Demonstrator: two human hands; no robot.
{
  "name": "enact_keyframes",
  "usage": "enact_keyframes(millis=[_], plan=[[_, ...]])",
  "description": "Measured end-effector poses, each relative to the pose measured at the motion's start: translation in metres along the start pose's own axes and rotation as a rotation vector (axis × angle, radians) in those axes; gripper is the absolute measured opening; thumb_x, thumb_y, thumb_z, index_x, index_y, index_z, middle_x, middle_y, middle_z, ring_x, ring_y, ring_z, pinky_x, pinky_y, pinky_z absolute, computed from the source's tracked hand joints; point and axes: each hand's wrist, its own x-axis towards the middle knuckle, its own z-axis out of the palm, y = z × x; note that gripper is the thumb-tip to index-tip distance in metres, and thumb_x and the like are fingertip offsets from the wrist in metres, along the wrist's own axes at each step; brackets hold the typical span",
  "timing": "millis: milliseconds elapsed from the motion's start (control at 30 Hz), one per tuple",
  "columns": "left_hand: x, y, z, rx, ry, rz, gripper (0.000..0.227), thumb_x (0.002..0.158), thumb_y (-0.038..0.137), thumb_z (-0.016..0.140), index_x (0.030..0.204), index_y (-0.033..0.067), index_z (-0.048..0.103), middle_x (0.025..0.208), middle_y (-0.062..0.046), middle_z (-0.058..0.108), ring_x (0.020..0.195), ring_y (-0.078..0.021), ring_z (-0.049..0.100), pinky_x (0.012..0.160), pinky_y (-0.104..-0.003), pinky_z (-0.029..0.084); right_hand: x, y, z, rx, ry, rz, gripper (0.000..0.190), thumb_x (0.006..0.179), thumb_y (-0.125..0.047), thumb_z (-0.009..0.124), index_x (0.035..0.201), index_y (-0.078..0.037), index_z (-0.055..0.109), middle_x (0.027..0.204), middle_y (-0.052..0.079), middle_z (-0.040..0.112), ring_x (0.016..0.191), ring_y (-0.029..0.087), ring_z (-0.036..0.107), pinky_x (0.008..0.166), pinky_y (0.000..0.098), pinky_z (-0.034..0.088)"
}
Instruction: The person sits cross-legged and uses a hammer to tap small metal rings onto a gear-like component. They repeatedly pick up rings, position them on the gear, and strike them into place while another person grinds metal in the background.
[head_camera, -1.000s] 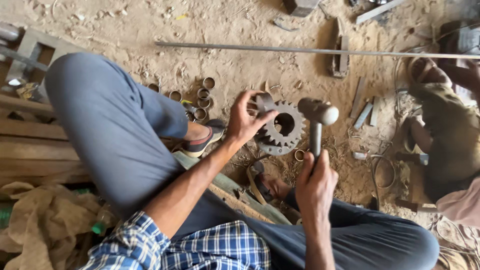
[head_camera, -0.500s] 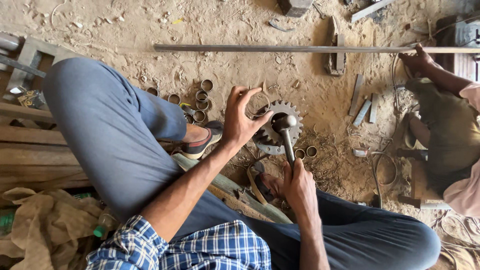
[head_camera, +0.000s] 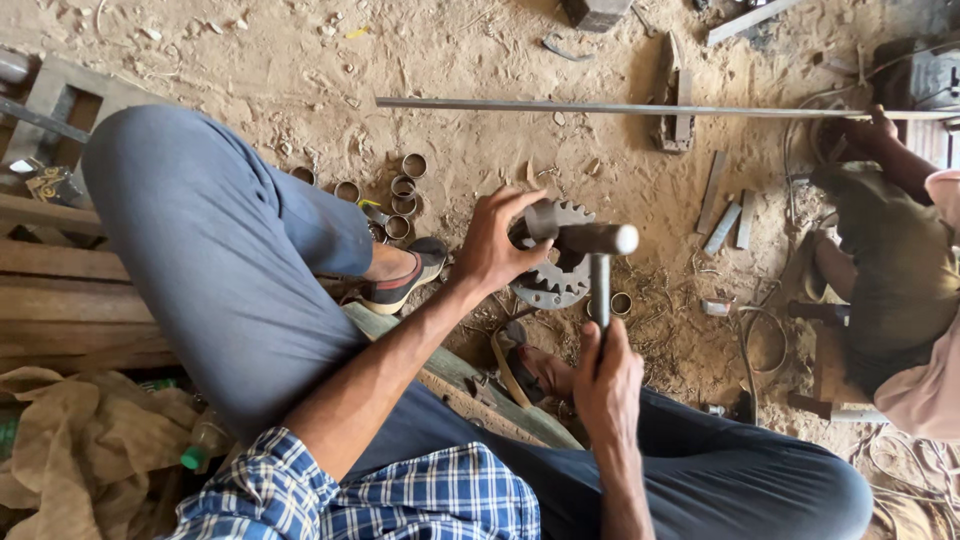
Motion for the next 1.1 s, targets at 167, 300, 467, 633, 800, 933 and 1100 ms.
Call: enact_keyframes(millis=[167,300,467,633,800,933,1100], plan=[[0.002,0.006,-0.006,-0.043,-0.021,-0.036,0.069,0.070,0.025,0.093,0.130,0.0063,0.063,0.125,-0.012,0.070,0.108,-0.0252,0.066,0.101,-0.041,0.050,0.003,-0.031,-0.024,-0.060,0.213,-0.171,0.020,0.110,-0.020,0.050,0.102,-0.002,0.050,0.051,0.006,0.047,0.036,0.015,0.044,0.036,0.0358,0.036],[0.002,0.008,-0.012,-0.047,-0.059,-0.090,0.061,0.070,0.024,0.093,0.123,0.0093,0.067,0.115,-0.010,0.075,0.100,-0.0249,0.071,0.096,-0.040,0.054,0.014,-0.053,-0.022,0.011,0.194,-0.193,0.019,0.110,-0.019,0.049,0.103,-0.001,0.050,0.057,0.004,0.055,0.040,0.014,0.055,0.037,0.0300,0.043],[0.000,0.008,-0.007,-0.188,-0.063,-0.029,0.062,0.072,0.020,0.089,0.127,0.0096,0.063,0.118,-0.012,0.074,0.106,-0.0250,0.073,0.100,-0.040,0.058,0.025,-0.062,-0.022,-0.187,-0.022,-0.066,0.022,0.107,-0.021,0.053,0.100,-0.001,0.052,0.053,0.006,0.055,0.034,0.019,0.050,0.031,0.0316,0.038],[-0.002,-0.003,0.001,-0.227,0.015,-0.016,0.071,0.076,0.025,0.094,0.133,0.0025,0.058,0.130,-0.021,0.066,0.117,-0.0320,0.066,0.103,-0.049,0.051,0.022,-0.060,-0.033,-0.302,0.372,-0.435,0.030,0.115,-0.021,0.051,0.125,0.007,0.049,0.067,0.010,0.052,0.051,0.027,0.046,0.053,0.0408,0.037],[-0.004,-0.011,0.010,-0.191,-0.016,0.011,0.064,0.079,0.029,0.091,0.131,0.0055,0.062,0.130,-0.016,0.070,0.119,-0.0295,0.068,0.107,-0.050,0.053,0.024,-0.063,-0.030,-0.117,0.103,-0.139,0.021,0.108,-0.020,0.057,0.102,-0.001,0.050,0.053,0.010,0.052,0.037,0.023,0.050,0.037,0.0362,0.036],[-0.004,-0.011,0.009,-0.168,-0.058,0.073,0.067,0.080,0.028,0.088,0.136,0.0059,0.059,0.135,-0.016,0.068,0.123,-0.0291,0.066,0.111,-0.048,0.051,0.030,-0.068,-0.033,-0.096,-0.030,0.003,0.020,0.104,-0.020,0.059,0.095,-0.004,0.051,0.051,0.009,0.057,0.033,0.022,0.055,0.030,0.0363,0.040],[-0.007,-0.013,0.013,-0.161,0.006,0.077,0.076,0.075,0.029,0.090,0.136,0.0027,0.055,0.138,-0.021,0.060,0.125,-0.0343,0.061,0.108,-0.049,0.047,0.027,-0.064,-0.044,-0.261,0.326,-0.395,0.025,0.108,-0.018,0.053,0.111,0.007,0.048,0.062,0.011,0.057,0.043,0.023,0.053,0.042,0.0384,0.043]])
